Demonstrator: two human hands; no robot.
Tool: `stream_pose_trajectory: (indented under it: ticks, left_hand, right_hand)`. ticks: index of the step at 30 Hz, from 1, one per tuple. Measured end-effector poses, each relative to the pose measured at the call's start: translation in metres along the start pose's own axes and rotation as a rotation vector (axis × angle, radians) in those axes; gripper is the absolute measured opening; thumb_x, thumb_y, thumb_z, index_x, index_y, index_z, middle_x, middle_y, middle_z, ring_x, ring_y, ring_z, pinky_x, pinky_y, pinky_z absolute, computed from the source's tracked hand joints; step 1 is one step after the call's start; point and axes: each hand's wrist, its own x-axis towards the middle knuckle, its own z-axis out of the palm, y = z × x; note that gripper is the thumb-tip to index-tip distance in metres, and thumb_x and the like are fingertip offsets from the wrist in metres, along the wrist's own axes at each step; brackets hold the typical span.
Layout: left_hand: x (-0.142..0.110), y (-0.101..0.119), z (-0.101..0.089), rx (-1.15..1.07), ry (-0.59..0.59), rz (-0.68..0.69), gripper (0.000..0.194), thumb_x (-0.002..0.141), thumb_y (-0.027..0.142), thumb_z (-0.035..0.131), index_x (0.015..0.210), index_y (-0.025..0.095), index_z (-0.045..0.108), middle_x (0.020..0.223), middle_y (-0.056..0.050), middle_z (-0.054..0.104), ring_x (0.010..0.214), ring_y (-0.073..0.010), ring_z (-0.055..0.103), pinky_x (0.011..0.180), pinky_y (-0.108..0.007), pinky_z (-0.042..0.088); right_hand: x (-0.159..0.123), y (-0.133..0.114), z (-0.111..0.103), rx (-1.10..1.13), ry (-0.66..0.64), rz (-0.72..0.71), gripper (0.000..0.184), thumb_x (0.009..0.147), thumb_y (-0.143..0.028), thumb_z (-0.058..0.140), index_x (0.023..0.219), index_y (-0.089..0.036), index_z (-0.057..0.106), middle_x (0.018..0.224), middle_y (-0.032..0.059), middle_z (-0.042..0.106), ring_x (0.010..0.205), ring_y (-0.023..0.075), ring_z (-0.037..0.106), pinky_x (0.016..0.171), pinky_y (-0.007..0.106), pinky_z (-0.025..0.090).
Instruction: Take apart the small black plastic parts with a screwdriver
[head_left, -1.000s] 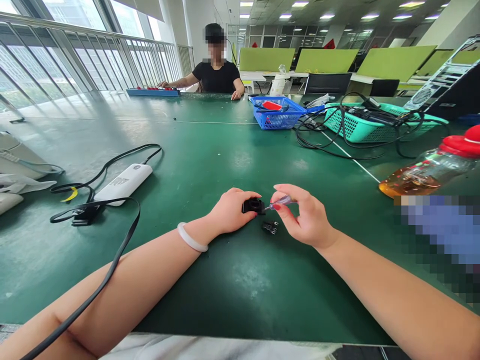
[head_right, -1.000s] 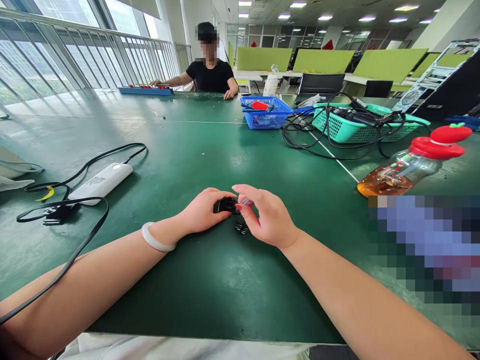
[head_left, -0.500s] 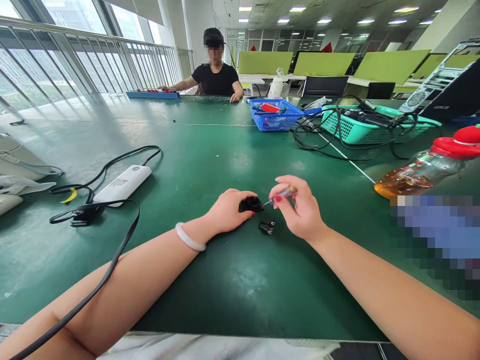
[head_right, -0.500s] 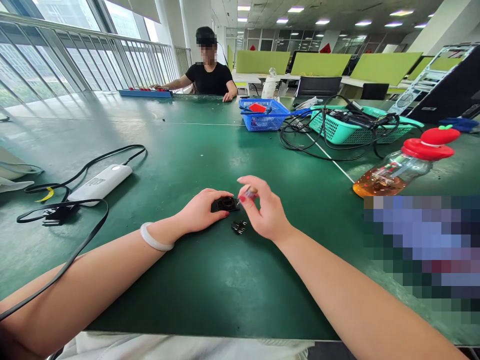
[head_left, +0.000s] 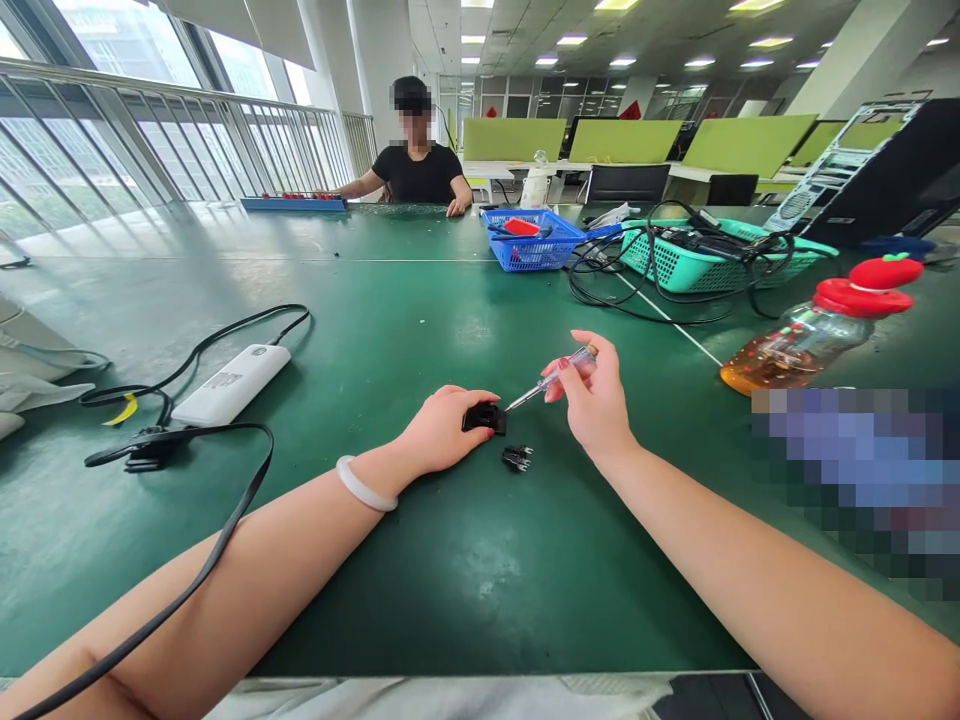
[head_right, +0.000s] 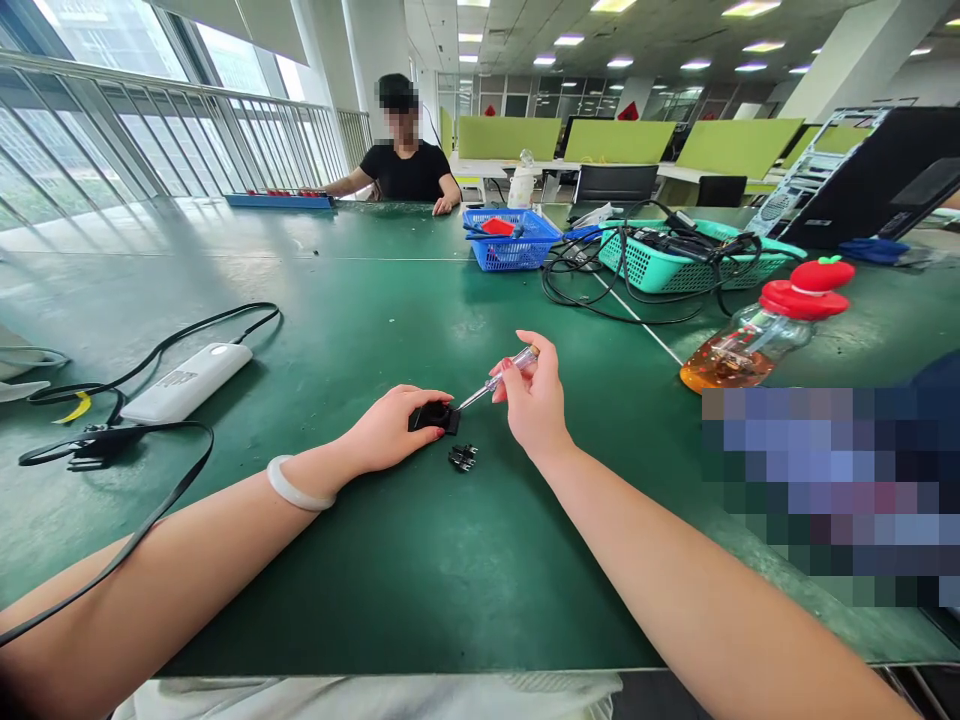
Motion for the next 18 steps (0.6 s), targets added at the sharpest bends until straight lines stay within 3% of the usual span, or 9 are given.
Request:
stream_pose_trajectory:
  ticks: [7, 12, 18]
  left_hand:
    - [-0.001, 0.000, 0.000, 0.015, 0.019, 0.008, 0.045, 0.082, 0.029, 0.066, 0.127, 0.026, 0.063, 0.120, -0.005, 0.070, 0.120, -0.0267, 0.057, 0.105, -0.042, 0.046]
    - [-0.001, 0.001, -0.001, 0.020, 0.016, 0.021, 0.045, 0.083, 0.029, 0.067, 0.127, 0.025, 0.062, 0.118, -0.005, 0.071, 0.118, -0.0269, 0.058, 0.105, -0.042, 0.046]
    - [0.000, -0.001, 0.001, 0.010, 0.021, 0.055, 0.041, 0.082, 0.026, 0.068, 0.123, 0.024, 0.064, 0.116, -0.004, 0.072, 0.113, -0.0269, 0.060, 0.103, -0.045, 0.046]
  right_hand:
    - [-0.013, -0.008, 0.004, -0.161, -0.126, -0.240, 0.037, 0.094, -0.047, 0.053, 0.124, -0.029, 0.043, 0.089, -0.0001, 0.065, 0.063, 0.0142, 0.061, 0.069, 0.034, 0.055]
    - [-0.017, -0.012, 0.004, -0.337, -0.280, -0.407, 0.032, 0.096, -0.032, 0.050, 0.127, -0.029, 0.042, 0.095, 0.0027, 0.067, 0.074, 0.0158, 0.065, 0.078, 0.035, 0.056]
    - [-0.018, -0.013, 0.004, -0.467, -0.340, -0.601, 0.041, 0.095, -0.020, 0.049, 0.133, -0.028, 0.040, 0.095, 0.0028, 0.070, 0.080, 0.0172, 0.069, 0.076, 0.034, 0.058]
